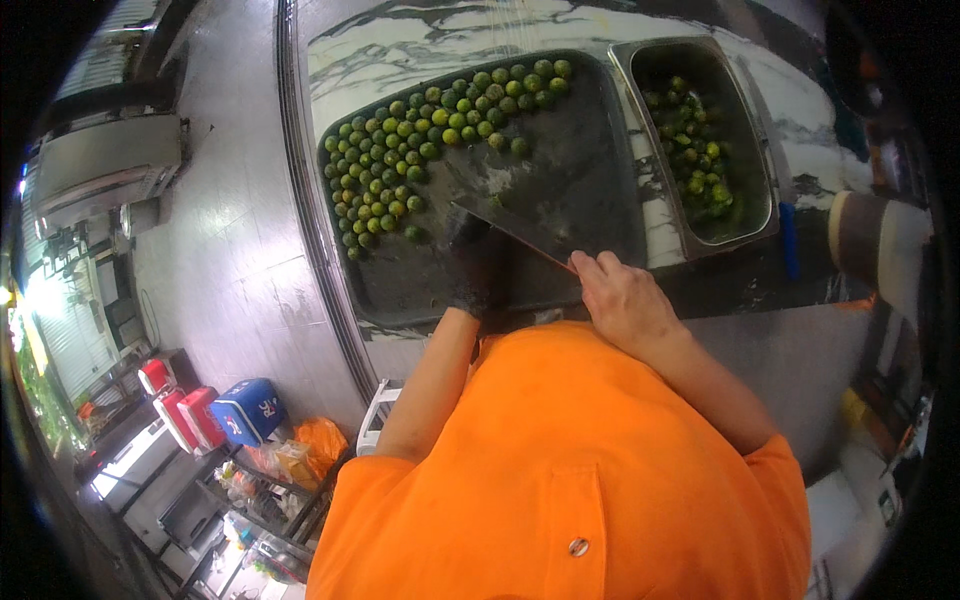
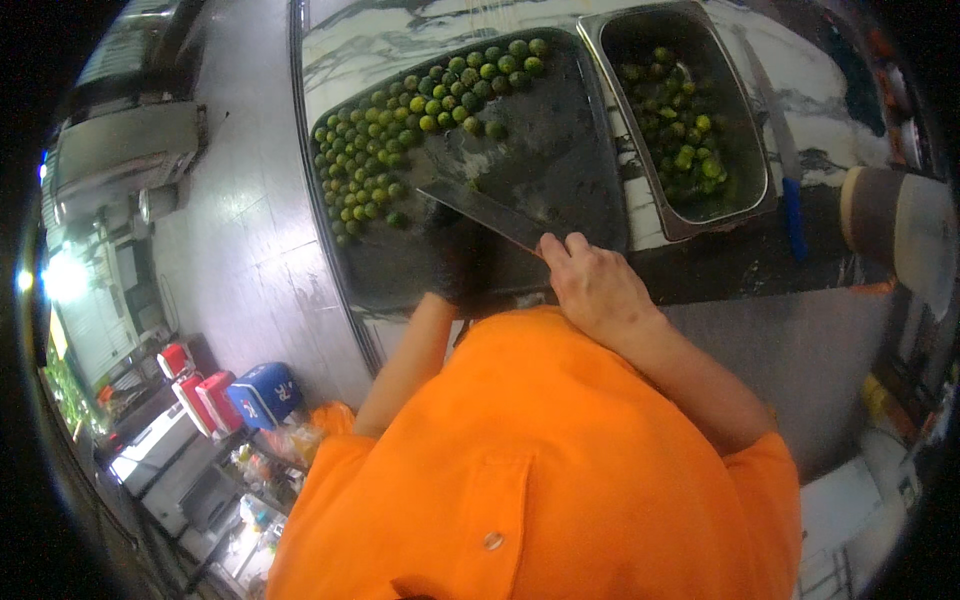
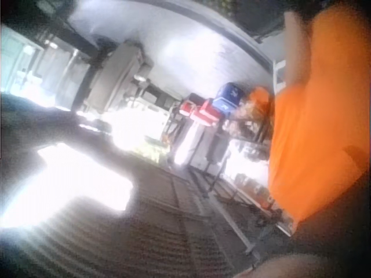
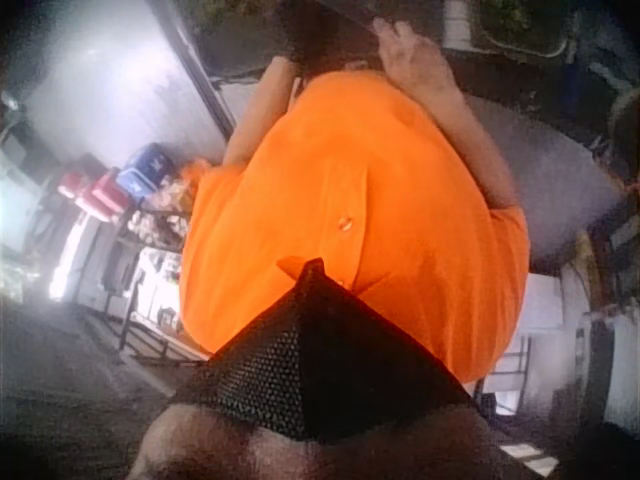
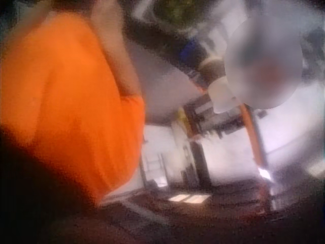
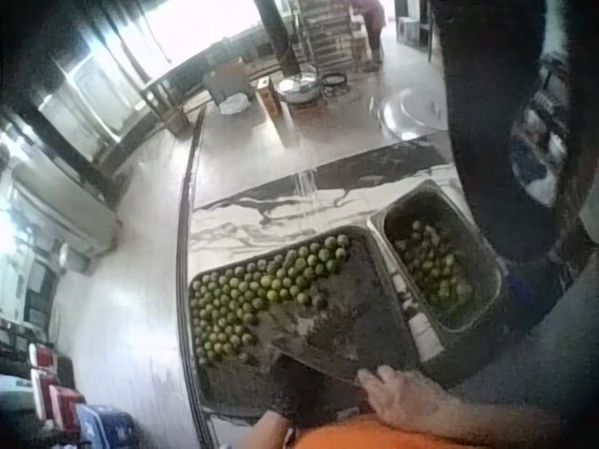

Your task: The person puts on a black glove, then uses a cleaver to cut calamansi fruits in half on a tray, placing the halved fruits into a metal container.

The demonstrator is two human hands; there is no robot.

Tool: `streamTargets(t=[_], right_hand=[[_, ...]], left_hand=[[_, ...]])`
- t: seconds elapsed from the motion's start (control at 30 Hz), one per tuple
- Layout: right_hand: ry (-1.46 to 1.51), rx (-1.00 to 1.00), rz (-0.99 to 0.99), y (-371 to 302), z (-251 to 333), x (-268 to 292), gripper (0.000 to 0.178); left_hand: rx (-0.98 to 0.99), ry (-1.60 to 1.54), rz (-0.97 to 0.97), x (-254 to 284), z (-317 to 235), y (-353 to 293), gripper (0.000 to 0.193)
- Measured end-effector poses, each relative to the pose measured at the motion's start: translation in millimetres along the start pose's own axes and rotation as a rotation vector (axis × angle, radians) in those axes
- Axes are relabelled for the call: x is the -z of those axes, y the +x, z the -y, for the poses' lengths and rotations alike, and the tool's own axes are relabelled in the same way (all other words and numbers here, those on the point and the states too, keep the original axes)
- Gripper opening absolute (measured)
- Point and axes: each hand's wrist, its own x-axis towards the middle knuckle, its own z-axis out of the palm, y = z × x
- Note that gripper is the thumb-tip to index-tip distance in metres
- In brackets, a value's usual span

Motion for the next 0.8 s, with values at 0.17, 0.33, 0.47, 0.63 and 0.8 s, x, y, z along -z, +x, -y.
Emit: streamTargets(t=[0.17,0.33,0.47,0.63,0.8], right_hand=[[0.05,0.005,0.02,41,6,-3,0.024],[0.048,0.038,0.014,65,8,-13,0.025],[0.026,-0.016,0.066,33,-4,4,0.017],[0.039,0.029,0.004,44,-5,-3,0.014],[0.03,0.048,-0.036,61,-4,-15,0.021]], left_hand=[[-0.148,0.428,0.115,0,-35,-1,0.023],[-0.165,0.414,0.146,2,-11,-1,0.031],[-0.149,0.246,-0.007,-3,-20,0,0.029],[-0.112,0.395,0.051,-9,-35,0,0.024],[0.078,-0.079,-0.026,-15,-40,3,0.02]])
